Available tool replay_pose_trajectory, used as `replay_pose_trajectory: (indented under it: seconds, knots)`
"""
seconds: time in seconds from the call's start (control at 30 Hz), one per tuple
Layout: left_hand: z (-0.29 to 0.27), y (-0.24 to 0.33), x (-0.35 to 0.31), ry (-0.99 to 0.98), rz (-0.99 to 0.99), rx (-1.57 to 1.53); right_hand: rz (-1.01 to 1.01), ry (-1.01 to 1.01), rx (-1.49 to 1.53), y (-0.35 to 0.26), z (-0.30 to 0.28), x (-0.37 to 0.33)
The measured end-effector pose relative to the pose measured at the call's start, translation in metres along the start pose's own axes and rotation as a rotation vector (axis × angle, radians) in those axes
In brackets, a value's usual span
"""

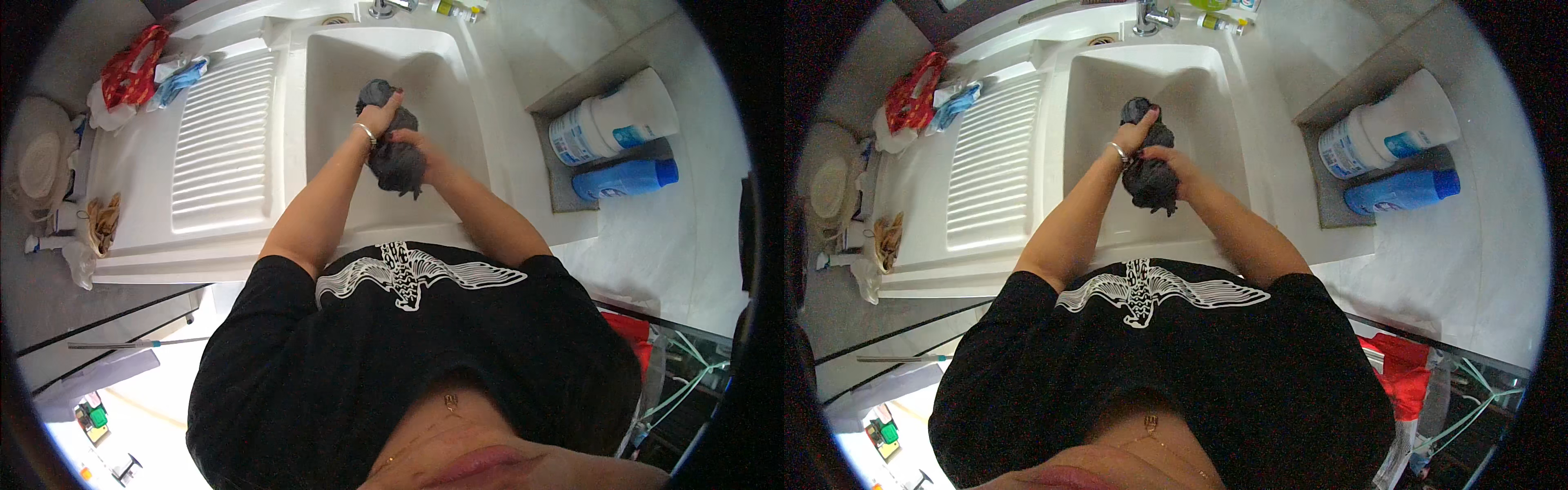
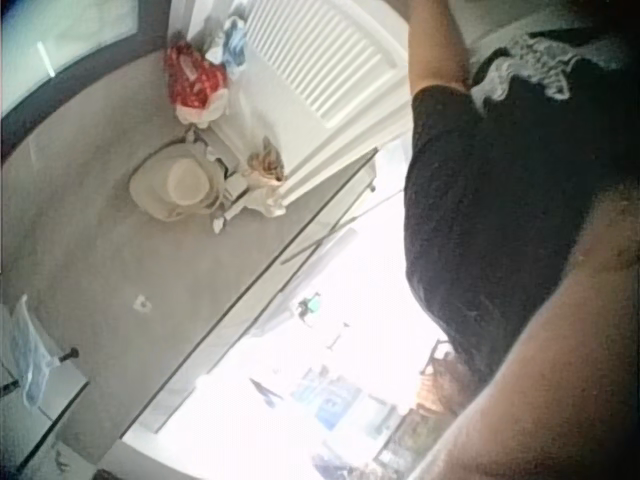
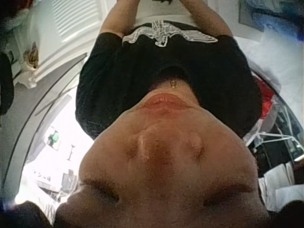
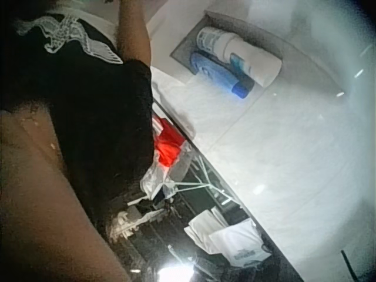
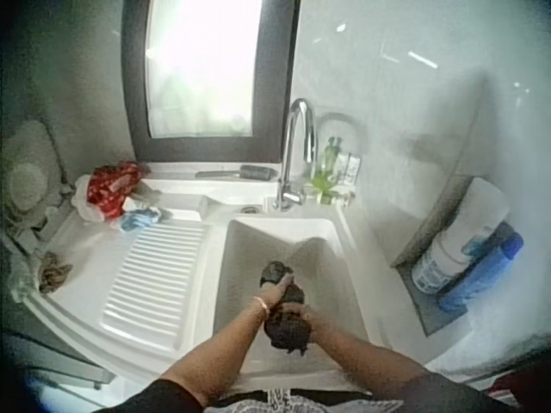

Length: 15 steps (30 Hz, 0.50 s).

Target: The person mops a tiled floor with a flat mop, then removes the mop head, rinses it thoroughly in a utility sink, wrings it out, and reattaches it to the mop handle.

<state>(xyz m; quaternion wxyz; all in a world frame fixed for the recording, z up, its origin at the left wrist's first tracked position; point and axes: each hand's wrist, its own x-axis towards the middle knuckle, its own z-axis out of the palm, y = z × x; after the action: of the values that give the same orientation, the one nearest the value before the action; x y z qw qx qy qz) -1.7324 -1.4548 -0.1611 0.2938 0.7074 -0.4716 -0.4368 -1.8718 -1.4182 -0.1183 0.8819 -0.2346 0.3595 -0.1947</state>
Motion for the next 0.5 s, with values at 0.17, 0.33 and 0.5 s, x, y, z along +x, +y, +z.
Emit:
replay_pose_trajectory:
  seconds: [0.17,0.33,0.5]
  knots:
    - [-0.014,0.01,-0.033,0.072,-0.267,-1.259,-0.366,-0.375,0.316,-0.031,0.008,-0.037]
    - [-0.004,0.037,-0.048,-0.258,0.082,-1.6,-0.03,-1.088,0.761,-0.025,0.038,-0.055]
    - [-0.044,0.065,-0.015,-0.533,0.412,-1.585,-0.197,-0.887,0.717,-0.001,0.048,-0.064]
